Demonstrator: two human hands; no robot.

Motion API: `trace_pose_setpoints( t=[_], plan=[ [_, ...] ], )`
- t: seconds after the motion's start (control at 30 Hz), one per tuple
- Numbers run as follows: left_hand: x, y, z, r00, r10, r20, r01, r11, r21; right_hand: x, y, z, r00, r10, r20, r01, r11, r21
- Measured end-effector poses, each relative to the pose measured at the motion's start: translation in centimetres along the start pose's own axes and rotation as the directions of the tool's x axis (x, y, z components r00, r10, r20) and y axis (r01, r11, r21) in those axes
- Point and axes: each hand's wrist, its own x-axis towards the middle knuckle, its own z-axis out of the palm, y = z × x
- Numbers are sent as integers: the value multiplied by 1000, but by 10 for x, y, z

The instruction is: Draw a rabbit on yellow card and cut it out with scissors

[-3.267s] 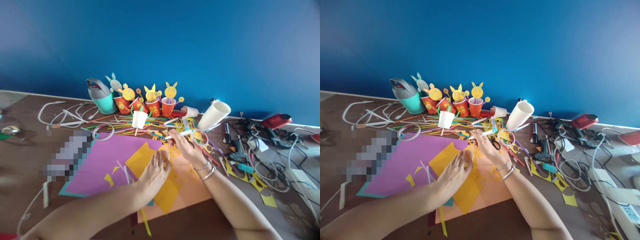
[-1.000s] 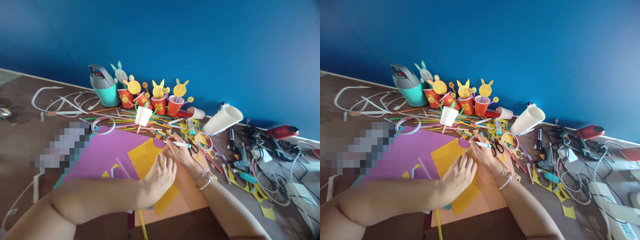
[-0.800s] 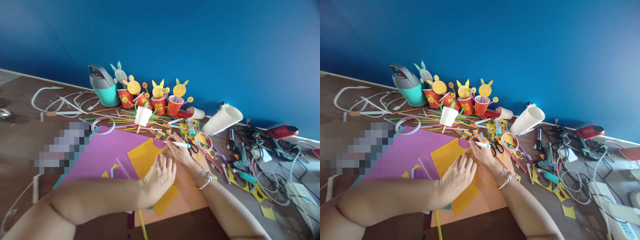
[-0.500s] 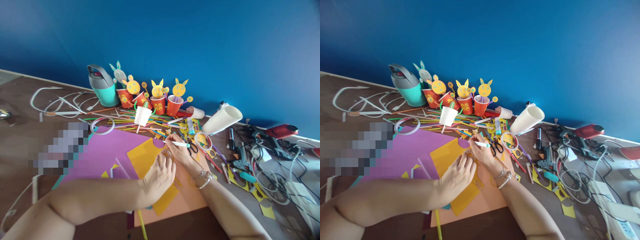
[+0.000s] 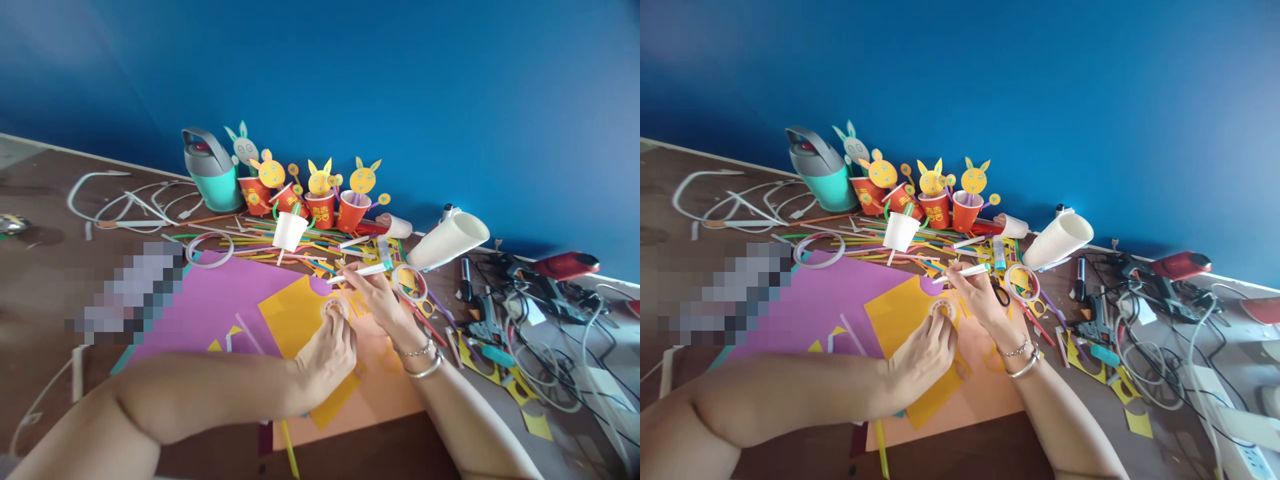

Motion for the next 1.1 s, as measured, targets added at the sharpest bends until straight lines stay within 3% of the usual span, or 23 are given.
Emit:
trace_pose_setpoints(
  t=[0.23,0.4,0.57,0.77,1.1],
  plan=[
    [-5,14,10,998,-33,-49,41,985,168,6,4,10,972,-39,232,121,929,-350],
    [-9,16,16,999,6,-41,4,972,235,18,3,17,923,-44,383,214,885,-414],
    [-10,14,16,997,48,-63,-27,952,305,24,3,20,904,-2,428,245,822,-515],
    [-8,13,15,995,24,-96,-2,975,224,29,5,22,874,-15,486,351,710,-610],
    [-8,15,16,998,13,-69,6,962,272,32,-11,29,809,114,576,356,685,-636]
  ],
)
